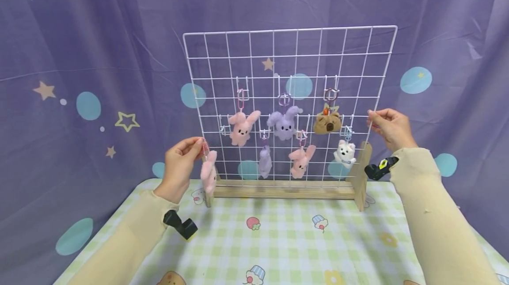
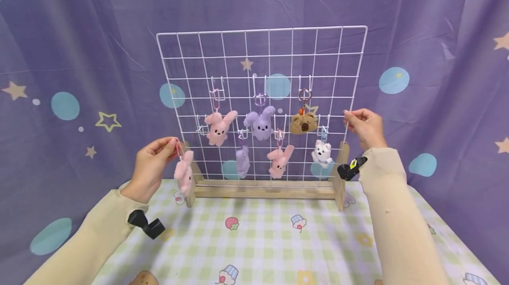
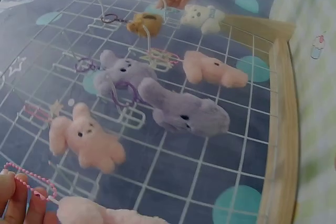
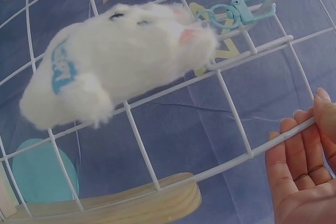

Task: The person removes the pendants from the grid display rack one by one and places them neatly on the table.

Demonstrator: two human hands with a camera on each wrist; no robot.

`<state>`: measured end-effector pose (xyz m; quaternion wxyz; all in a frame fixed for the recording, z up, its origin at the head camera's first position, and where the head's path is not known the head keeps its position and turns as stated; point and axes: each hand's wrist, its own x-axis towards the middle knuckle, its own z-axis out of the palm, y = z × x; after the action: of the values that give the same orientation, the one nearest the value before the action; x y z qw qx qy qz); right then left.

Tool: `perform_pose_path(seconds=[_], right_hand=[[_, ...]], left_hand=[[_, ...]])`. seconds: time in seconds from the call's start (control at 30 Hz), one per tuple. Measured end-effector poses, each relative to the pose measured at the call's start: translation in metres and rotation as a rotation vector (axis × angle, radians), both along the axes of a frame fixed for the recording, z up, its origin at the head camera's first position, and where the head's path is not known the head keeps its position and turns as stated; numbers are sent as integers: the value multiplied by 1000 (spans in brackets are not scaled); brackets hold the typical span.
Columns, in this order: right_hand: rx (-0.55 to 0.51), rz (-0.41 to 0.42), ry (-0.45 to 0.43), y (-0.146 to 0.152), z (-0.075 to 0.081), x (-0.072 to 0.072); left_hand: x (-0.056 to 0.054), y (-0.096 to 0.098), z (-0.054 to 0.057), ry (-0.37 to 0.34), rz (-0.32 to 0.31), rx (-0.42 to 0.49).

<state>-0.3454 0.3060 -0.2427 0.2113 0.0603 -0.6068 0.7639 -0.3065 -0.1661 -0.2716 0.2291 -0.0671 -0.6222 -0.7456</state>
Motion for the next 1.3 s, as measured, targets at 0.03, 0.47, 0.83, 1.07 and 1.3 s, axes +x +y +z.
perform_pose_path(seconds=[0.03,0.47,0.83,1.07,1.3], right_hand=[[1,-2,-3,0,0,0],[-14,13,-6,4,-1,-2],[-2,18,9,3,-3,-1],[-32,49,39,1,-3,-2],[-38,61,36,2,-3,-3]], left_hand=[[1,-2,-2,-8,-13,10],[12,-37,-37,-135,-314,124],[17,-53,-63,-212,-425,181],[18,-59,-79,-206,-523,206],[18,-59,-93,-256,-549,185]])
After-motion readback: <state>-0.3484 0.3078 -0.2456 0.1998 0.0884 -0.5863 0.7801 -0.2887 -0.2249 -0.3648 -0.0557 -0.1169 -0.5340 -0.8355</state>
